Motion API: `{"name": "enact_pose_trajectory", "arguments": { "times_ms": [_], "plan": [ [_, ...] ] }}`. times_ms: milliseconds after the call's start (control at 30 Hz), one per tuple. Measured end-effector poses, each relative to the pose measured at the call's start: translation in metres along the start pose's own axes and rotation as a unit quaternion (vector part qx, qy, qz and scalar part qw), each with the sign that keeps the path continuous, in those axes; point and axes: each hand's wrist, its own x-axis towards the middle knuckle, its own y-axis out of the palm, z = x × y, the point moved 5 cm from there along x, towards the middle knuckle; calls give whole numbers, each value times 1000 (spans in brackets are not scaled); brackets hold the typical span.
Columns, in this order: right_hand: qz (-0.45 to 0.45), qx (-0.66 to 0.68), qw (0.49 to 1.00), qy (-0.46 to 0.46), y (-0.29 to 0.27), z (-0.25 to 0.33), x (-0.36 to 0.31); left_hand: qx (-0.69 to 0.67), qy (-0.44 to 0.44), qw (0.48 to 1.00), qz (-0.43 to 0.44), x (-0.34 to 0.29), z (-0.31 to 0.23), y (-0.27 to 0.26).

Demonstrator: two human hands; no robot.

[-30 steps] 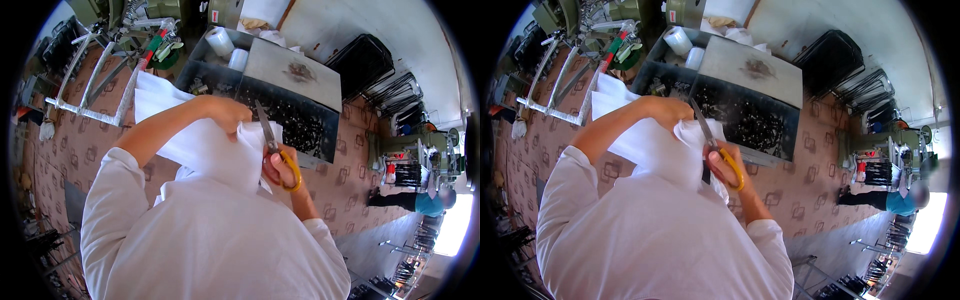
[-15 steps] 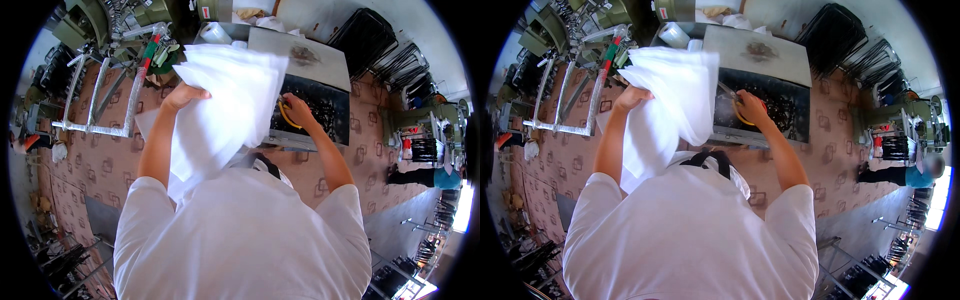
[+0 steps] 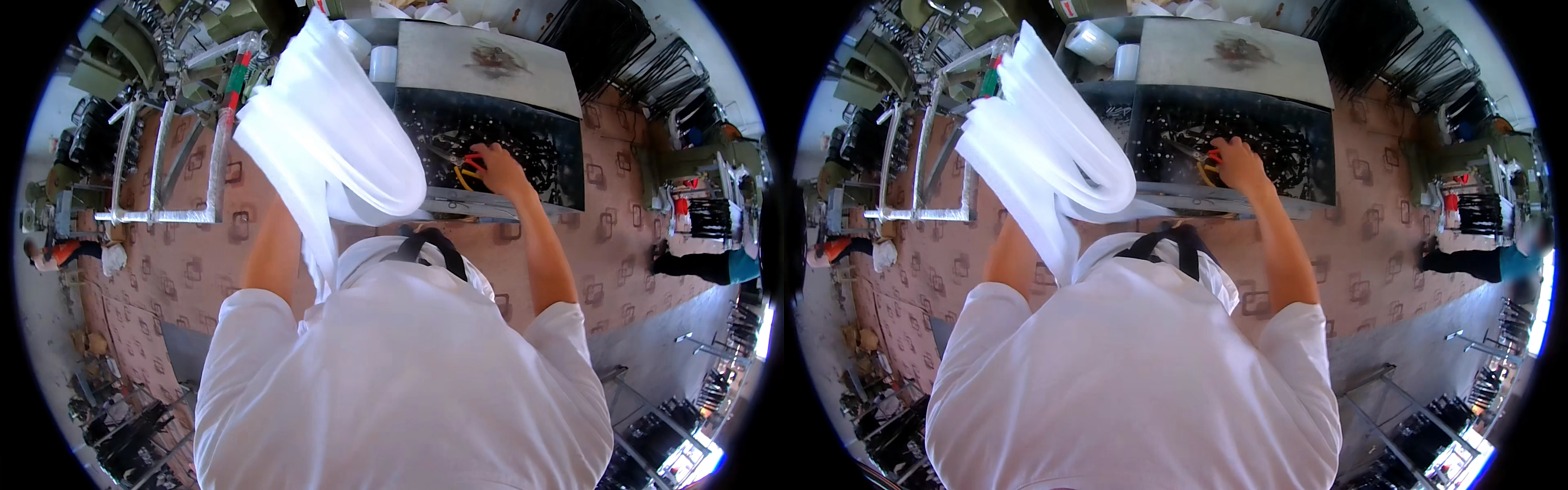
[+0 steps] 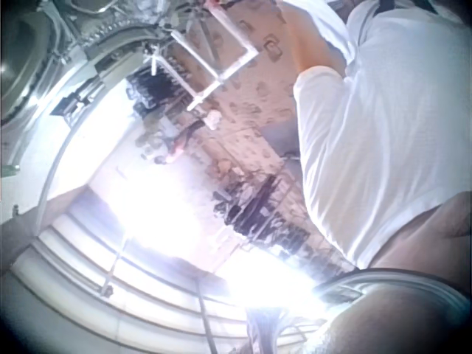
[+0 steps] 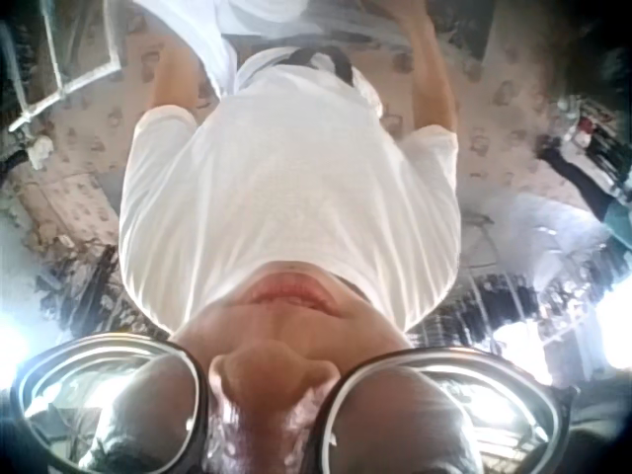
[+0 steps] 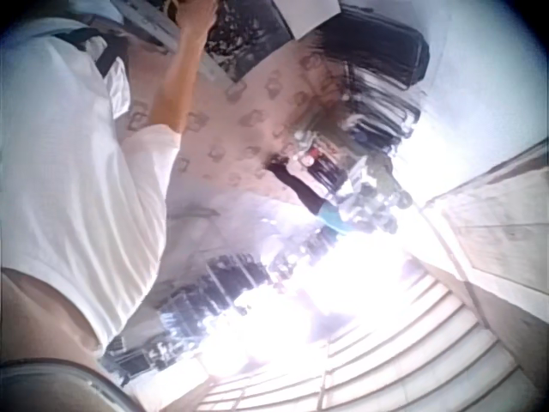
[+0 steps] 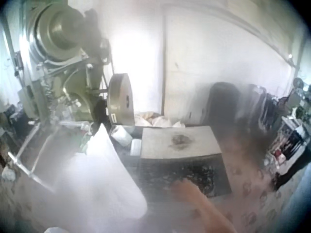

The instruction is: The person cuts several foam sheets using scissors and then wraps them around the joints of metal frames hanging on a rack, securing the foam with clear adhesive tape.

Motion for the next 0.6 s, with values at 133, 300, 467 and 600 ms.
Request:
{"name": "enact_pose_trajectory", "arguments": {
  "times_ms": [133, 300, 467, 600],
  "plan": [
    [85, -47, 995, 4, 23, -3, 8, -26, 32, 999, 12, -5, 5, 3],
    [90, -63, 991, -76, 53, -7, 34, -41, 89, 995, 31, -4, -7, 8],
    [-30, 32, 999, -23, 18, -17, 26, -31, 179, 981, 75, 16, -43, 28],
    [-124, 215, 966, -70, -86, 28, -11, -1, 292, 948, 122, 30, -97, 54]
  ]
}}
